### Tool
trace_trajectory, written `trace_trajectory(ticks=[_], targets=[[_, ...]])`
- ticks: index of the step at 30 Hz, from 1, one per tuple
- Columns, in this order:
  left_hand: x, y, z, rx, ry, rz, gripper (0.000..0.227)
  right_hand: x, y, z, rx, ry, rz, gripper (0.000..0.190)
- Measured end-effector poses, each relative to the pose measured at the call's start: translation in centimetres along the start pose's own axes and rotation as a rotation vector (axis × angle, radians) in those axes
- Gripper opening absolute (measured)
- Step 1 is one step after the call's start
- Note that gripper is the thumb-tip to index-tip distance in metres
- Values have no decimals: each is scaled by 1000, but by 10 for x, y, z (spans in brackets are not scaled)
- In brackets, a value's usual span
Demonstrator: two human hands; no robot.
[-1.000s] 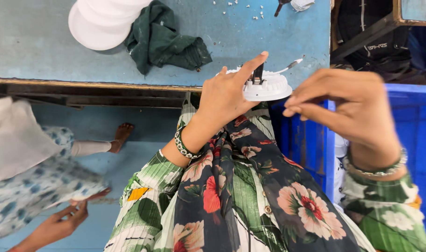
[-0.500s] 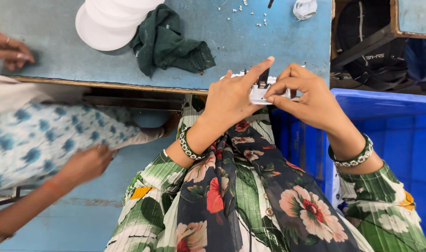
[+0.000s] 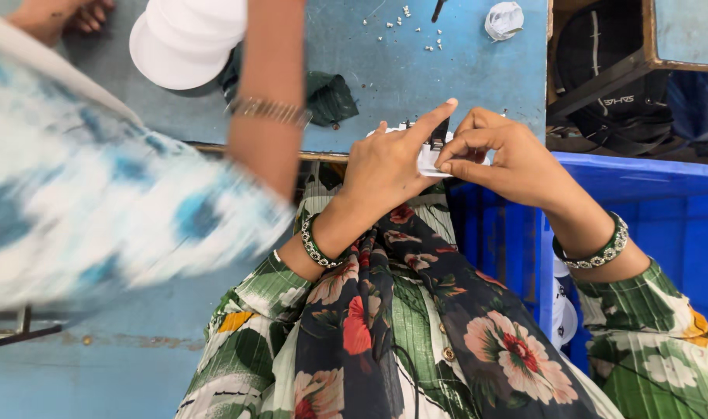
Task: The person assembles LED light fixtures by placing a white plastic cover over a perforated base, inserting small components, and using a green glue gun to apply adhesive. The person then places the completed unit into a blue bin and repeats the process with additional units.
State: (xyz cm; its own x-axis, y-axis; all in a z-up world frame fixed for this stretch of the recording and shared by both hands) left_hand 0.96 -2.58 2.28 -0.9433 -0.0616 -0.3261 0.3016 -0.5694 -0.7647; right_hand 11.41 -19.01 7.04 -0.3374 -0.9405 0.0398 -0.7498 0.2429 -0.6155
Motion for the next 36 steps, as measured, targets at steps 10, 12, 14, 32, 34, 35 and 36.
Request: trace_trajectory(ticks=[10,12,14,32,34,35,36], targets=[[-3,1,-1,-4,-31,-52,90,-6,-3,-5,36,27,-24,12],[-3,0,-1,7,-26,-41,91,-7,-3,-6,49,28,-8,12],[-2,0,-1,6,-32,-56,91,-6,-2,-7,57,38,-2,12],[-3,-5,1,4,-24,-53,89,-16,-6,-3,33,14,-104,14],[-4,-5,1,13,-27,-59,88,-18,-7,-1,8,-9,-112,14],[-5,-6,1,17,-31,-64,88,-19,-7,1,-14,-13,-119,14],[-5,-6,1,22,-35,-68,87,-20,-7,2,-35,-17,-125,14]])
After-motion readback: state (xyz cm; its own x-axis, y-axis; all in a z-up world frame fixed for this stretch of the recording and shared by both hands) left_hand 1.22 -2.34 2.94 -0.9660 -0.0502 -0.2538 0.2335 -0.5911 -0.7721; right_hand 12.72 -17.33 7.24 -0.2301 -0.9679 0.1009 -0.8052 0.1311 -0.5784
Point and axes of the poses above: each hand's wrist, its own x-axis away from the middle knuckle, its own y-axis out of the palm, z = x × y, the point moved 2 cm from there along -x, towards the middle knuckle, and after that the axes turned 8 degrees about -z, right-handed, at the moved point
